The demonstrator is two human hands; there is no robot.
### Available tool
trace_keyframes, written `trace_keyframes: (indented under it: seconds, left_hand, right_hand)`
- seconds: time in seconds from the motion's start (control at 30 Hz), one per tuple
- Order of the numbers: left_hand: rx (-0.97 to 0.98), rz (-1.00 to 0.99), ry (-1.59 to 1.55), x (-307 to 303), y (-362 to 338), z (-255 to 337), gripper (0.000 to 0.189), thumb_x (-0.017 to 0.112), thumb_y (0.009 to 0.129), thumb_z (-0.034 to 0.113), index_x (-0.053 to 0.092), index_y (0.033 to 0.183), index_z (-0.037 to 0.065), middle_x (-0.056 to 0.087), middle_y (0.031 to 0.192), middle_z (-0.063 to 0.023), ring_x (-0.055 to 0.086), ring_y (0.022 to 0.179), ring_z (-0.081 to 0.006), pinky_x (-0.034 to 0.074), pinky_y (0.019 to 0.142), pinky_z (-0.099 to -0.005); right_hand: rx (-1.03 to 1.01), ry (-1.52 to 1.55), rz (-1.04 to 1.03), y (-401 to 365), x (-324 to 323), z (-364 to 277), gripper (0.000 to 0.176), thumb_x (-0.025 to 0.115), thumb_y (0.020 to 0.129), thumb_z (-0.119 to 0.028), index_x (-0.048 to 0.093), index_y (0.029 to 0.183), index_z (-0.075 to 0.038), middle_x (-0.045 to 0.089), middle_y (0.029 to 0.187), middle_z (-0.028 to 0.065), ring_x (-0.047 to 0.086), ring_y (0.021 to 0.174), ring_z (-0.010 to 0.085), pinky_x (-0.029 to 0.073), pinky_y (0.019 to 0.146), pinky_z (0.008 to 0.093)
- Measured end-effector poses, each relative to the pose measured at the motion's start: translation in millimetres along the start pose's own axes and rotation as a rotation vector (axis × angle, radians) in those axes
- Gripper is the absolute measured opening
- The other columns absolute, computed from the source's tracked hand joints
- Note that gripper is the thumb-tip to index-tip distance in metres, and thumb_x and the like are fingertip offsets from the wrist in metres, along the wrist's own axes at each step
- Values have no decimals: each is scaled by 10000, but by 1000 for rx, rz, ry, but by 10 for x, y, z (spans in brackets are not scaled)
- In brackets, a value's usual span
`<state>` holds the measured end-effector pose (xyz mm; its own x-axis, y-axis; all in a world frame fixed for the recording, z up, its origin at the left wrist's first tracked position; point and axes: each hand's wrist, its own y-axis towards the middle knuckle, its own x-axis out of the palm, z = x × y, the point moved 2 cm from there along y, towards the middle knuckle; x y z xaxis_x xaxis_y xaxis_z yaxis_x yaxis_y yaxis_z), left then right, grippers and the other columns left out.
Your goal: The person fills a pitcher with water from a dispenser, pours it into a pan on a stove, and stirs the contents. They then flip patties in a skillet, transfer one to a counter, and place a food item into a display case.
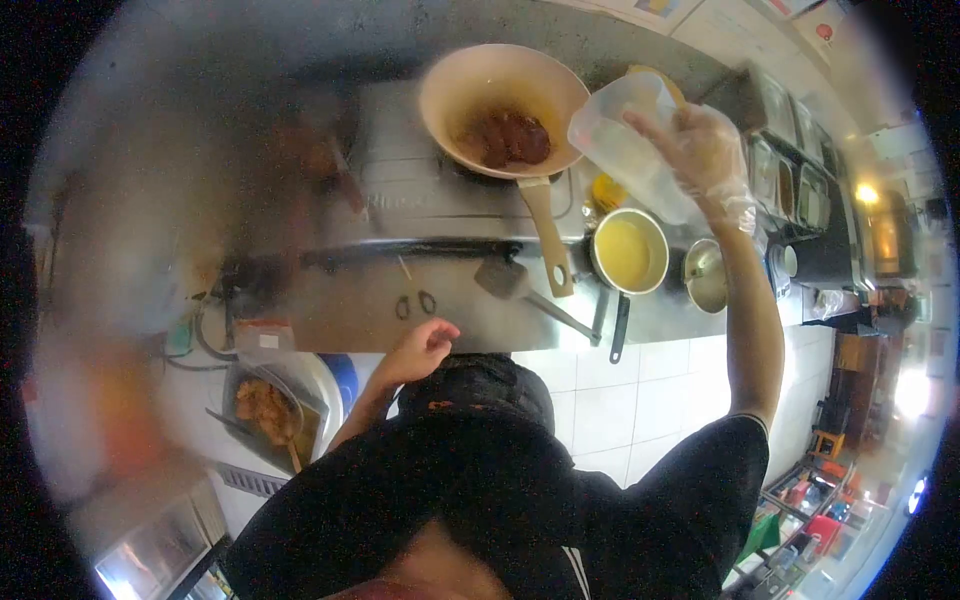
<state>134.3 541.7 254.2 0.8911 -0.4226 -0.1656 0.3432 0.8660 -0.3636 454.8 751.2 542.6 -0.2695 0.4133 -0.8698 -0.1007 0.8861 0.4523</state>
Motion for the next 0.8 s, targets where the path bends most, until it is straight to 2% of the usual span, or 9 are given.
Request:
trace_keyframes:
  seconds: [0.07, 0.13, 0.27, 0.43, 0.57, 0.63, 0.73, 0.77, 0.8]
  left_hand:
    - [12, 16, -6, 74, -13, 40, 220, 547, 841, 81, 612, 1045, 30, 664, 874, -106, 647, 798, -183, 496, 741, -324]
    - [-14, -48, -29, 150, -28, 110, 232, 531, 871, 75, 594, 1094, 50, 610, 874, -31, 564, 775, -105, 463, 713, -265]
    - [70, 21, 48, 302, -86, 174, 245, 523, 863, 74, 595, 1096, 52, 599, 852, -26, 554, 760, -100, 457, 696, -264]
    - [-43, 63, -25, 476, -160, 195, 240, 554, 804, 46, 612, 1036, 17, 667, 916, -95, 634, 754, -174, 502, 712, -317]
    - [-11, 152, -11, 589, -222, 101, 250, 556, 799, 45, 611, 1041, 17, 666, 921, -104, 637, 757, -187, 503, 717, -325]
    - [27, 137, 27, 646, -246, 84, 275, 521, 820, 24, 589, 1085, 2, 649, 908, -76, 597, 788, -122, 481, 717, -276]
    - [24, 184, -7, 744, -318, 72, 271, 523, 814, 19, 596, 1075, 0, 660, 937, -88, 613, 805, -140, 490, 727, -282]
    - [21, 190, -8, 774, -351, 85, 271, 523, 814, 19, 596, 1075, 0, 660, 937, -88, 613, 805, -140, 490, 727, -282]
    - [-5, 211, 6, 782, -401, 141, 273, 523, 811, 15, 598, 1074, 5, 656, 941, -88, 612, 800, -144, 489, 723, -281]
  right_hand:
    - [-13, -3, -8, 27, 8, 36, 610, 772, 725, -521, 485, 527, -21, 369, 491, 80, 342, 479, 171, 333, 474, 355]
    - [-97, 12, 1, 53, 31, 60, 607, 777, 718, -523, 486, 543, -20, 385, 506, 82, 353, 490, 165, 337, 474, 351]
    - [-78, 58, -28, 93, 66, 119, 611, 772, 717, -533, 488, 556, -16, 406, 525, 92, 367, 502, 171, 344, 482, 356]
    - [-128, 103, -19, 92, 1, 66, 620, 751, 734, -541, 498, 559, -4, 423, 526, 111, 390, 515, 191, 366, 517, 363]
    - [-221, 41, -2, 96, -33, 23, 629, 730, 748, -554, 506, 558, 2, 421, 520, 118, 400, 513, 199, 371, 530, 369]
    - [-144, 110, -58, 102, -15, 55, 614, 719, 750, -562, 561, 585, 8, 480, 539, 123, 443, 522, 207, 388, 550, 382]
    - [-72, 233, -83, 90, -16, 122, 570, 732, 741, -543, 623, 628, 5, 575, 586, 118, 494, 543, 209, 420, 575, 374]
    - [-5, 181, -87, 113, 26, 210, 535, 735, 737, -530, 698, 759, 3, 656, 697, 135, 592, 642, 220, 469, 655, 362]
    - [-10, 185, -90, 89, 46, 260, 535, 735, 737, -530, 698, 759, 3, 656, 697, 135, 592, 642, 220, 469, 655, 362]
